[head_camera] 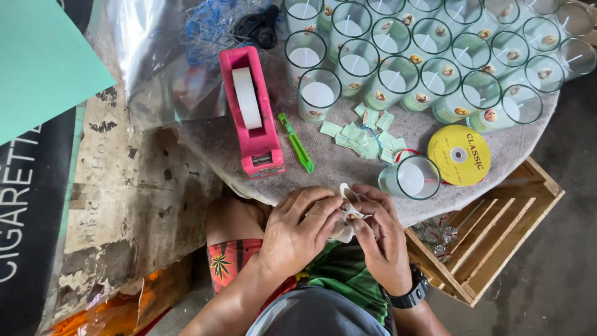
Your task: Labeling and finishing candle jars by applying stickers and tape
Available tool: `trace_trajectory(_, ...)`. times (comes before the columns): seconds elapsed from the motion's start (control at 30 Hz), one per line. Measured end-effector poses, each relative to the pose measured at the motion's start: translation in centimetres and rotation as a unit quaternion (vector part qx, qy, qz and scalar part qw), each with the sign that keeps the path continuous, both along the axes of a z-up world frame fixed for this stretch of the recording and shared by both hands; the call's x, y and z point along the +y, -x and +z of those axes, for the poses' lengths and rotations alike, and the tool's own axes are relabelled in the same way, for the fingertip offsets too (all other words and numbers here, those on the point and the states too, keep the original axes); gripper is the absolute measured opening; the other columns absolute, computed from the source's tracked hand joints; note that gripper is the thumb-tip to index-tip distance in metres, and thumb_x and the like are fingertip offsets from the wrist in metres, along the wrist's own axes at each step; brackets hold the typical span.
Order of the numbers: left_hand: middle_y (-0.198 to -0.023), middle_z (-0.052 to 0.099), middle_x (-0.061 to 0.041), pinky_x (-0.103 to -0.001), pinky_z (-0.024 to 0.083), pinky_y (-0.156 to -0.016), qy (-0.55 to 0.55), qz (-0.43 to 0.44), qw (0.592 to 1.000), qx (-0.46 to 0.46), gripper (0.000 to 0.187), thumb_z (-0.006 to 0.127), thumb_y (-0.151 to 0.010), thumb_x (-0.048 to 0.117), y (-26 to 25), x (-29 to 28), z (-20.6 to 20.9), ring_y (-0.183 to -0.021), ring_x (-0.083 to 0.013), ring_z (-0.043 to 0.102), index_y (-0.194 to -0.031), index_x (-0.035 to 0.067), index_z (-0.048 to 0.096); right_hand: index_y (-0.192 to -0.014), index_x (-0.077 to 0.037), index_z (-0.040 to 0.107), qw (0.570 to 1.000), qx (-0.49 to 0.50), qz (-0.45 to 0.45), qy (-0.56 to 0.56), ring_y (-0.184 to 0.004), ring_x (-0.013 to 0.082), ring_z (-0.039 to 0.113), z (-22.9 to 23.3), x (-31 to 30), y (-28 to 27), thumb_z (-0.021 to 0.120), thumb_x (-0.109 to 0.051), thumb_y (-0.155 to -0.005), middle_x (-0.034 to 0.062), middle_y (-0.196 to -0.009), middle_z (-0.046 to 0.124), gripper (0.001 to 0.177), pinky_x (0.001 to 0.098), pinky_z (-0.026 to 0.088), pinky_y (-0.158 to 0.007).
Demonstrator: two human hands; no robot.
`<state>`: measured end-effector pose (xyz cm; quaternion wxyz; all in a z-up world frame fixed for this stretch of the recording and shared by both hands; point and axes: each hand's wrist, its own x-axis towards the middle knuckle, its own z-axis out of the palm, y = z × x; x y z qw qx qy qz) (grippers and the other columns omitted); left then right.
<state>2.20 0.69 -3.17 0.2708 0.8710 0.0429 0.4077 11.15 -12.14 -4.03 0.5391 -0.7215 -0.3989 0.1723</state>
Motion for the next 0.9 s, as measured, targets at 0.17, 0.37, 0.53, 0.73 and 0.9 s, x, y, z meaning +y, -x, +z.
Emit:
trace_trajectory(0.17,-0.101,0.055,-0.009,-0.036,0.048,-0.072,-0.011,0.019,1.000,0.002,0.018,0.057,-0.084,0.019,0.0,-0.5,-1.1,-0.084,-0.0244,0.060,-0.094,0.004,0.055,-0.091,-0.003,0.052,0.993,-0.110,-0.039,0.010,-0.105,0.0249,0.048,0.0,0.6,0.2,0.044,-0.020,-0.085,0.0145,-0.107,0.049,0.019,0.0354,0.042,-0.085)
trace_trajectory(0.37,-0.098,0.057,-0.011,-0.035,0.049,-0.071,-0.007,0.018,1.000,-0.010,0.013,0.056,-0.084,0.014,0.1,-0.3,-0.8,-0.083,-0.0251,0.060,-0.089,0.002,0.053,-0.089,-0.008,0.056,0.986,-0.150,-0.067,0.027,-0.098,0.0206,0.050,0.0,0.9,0.6,0.049,-0.025,-0.083,0.0107,-0.105,0.050,0.020,0.0290,0.042,-0.067)
trace_trajectory(0.53,-0.095,0.058,-0.010,-0.034,0.051,-0.069,0.019,0.024,0.999,-0.021,0.008,0.052,-0.084,0.010,0.4,0.1,-1.3,-0.078,-0.0249,0.061,-0.083,0.003,0.053,-0.088,-0.008,0.055,0.976,-0.208,-0.060,0.014,-0.098,0.0230,0.052,0.4,1.5,0.6,0.052,-0.019,-0.082,0.0111,-0.106,0.048,0.013,0.0304,0.046,-0.073)
trace_trajectory(0.73,-0.090,0.060,-0.009,-0.029,0.047,-0.074,0.151,0.014,0.988,-0.010,0.008,0.046,-0.083,0.007,1.1,1.7,-0.9,-0.082,-0.0199,0.059,-0.082,0.002,0.053,-0.087,-0.003,0.054,0.942,-0.328,-0.067,-0.008,-0.099,0.0279,0.048,-1.5,2.9,-1.1,0.059,-0.004,-0.076,0.0148,-0.105,0.049,0.013,0.0380,0.042,-0.084)
trace_trajectory(0.9,-0.079,0.062,-0.007,-0.032,0.051,-0.062,0.234,-0.007,0.965,-0.117,0.020,0.046,-0.086,0.018,1.3,2.3,-0.1,-0.068,-0.0242,0.062,-0.078,0.005,0.059,-0.083,-0.009,0.060,0.883,-0.455,-0.092,0.066,-0.096,0.0292,0.055,-3.8,4.5,-2.7,0.064,-0.016,-0.072,0.0103,-0.107,0.053,0.014,0.0357,0.049,-0.074)
